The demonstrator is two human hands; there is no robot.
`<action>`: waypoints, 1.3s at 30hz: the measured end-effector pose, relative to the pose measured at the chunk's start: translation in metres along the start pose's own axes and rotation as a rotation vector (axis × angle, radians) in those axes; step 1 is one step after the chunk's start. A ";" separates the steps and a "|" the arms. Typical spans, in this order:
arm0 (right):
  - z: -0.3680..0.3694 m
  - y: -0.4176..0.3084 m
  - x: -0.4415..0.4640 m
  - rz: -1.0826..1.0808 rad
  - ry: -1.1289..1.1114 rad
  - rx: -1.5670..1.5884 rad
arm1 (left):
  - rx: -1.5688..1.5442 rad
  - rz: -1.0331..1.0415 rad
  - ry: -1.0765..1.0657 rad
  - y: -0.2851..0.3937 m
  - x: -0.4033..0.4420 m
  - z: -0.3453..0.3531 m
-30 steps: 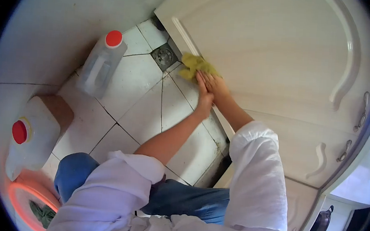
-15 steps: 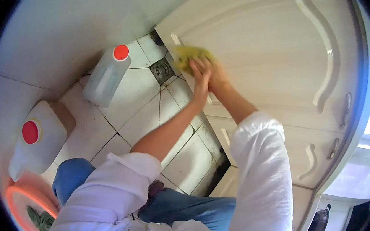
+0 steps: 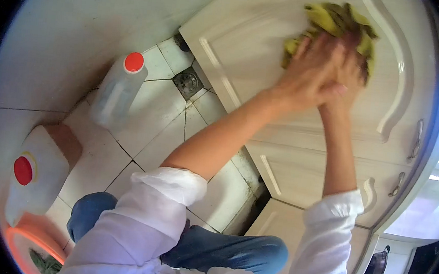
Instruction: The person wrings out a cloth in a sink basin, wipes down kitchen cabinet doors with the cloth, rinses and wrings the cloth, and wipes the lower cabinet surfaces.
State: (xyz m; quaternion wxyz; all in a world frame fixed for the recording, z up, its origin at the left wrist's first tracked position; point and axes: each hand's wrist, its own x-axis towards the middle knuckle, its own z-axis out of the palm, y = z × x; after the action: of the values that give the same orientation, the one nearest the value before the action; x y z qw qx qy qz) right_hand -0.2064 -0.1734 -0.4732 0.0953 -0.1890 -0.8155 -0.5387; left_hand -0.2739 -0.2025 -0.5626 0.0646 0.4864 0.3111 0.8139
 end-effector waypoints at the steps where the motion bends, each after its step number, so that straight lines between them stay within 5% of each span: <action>1: 0.007 -0.015 0.004 -0.021 -0.079 0.070 | 0.075 -0.013 0.026 -0.014 -0.006 -0.009; 3: 0.016 -0.057 0.022 -0.073 -0.014 0.305 | 0.108 -0.108 0.181 -0.044 -0.027 -0.024; 7: 0.047 -0.142 0.005 -0.234 -0.393 0.356 | -0.260 -0.526 0.342 -0.072 -0.098 -0.055; 10: 0.061 -0.158 -0.012 -0.391 -0.361 0.369 | -0.088 -0.631 0.322 -0.083 -0.130 -0.054; 14: 0.042 -0.114 0.009 -0.293 -0.367 0.399 | 0.006 -0.438 0.306 -0.067 -0.086 -0.045; 17: 0.013 -0.091 0.037 -0.110 -0.249 0.224 | 0.060 -0.348 0.067 -0.037 -0.040 -0.060; 19: 0.028 -0.100 0.033 -0.195 -0.198 0.302 | 0.001 -0.376 0.260 -0.054 -0.054 -0.050; 21: 0.054 -0.132 0.018 -0.290 -0.385 0.285 | -0.063 -0.471 0.328 -0.073 -0.086 -0.057; 26: 0.068 -0.170 0.013 -0.465 -0.514 0.295 | -0.021 -0.713 0.268 -0.099 -0.119 -0.076; 27: 0.066 -0.157 0.014 -0.483 -0.399 0.287 | 0.042 -0.715 0.241 -0.084 -0.107 -0.073; 30: 0.015 -0.093 0.047 -0.202 -0.413 0.544 | 0.032 -0.391 0.122 -0.050 -0.050 -0.052; 33: -0.006 0.003 0.014 -0.027 -0.017 0.151 | 0.152 -0.005 -0.058 -0.007 0.007 -0.002; 39: -0.005 -0.012 -0.142 0.418 -0.194 -0.014 | 0.168 0.055 -0.283 0.018 -0.091 0.062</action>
State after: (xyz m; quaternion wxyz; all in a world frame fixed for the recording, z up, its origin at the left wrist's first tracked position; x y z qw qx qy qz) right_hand -0.0820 -0.2112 -0.5326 0.1245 -0.4053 -0.7601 -0.4924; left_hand -0.1714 -0.2265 -0.6000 0.0447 0.6081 0.3523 0.7100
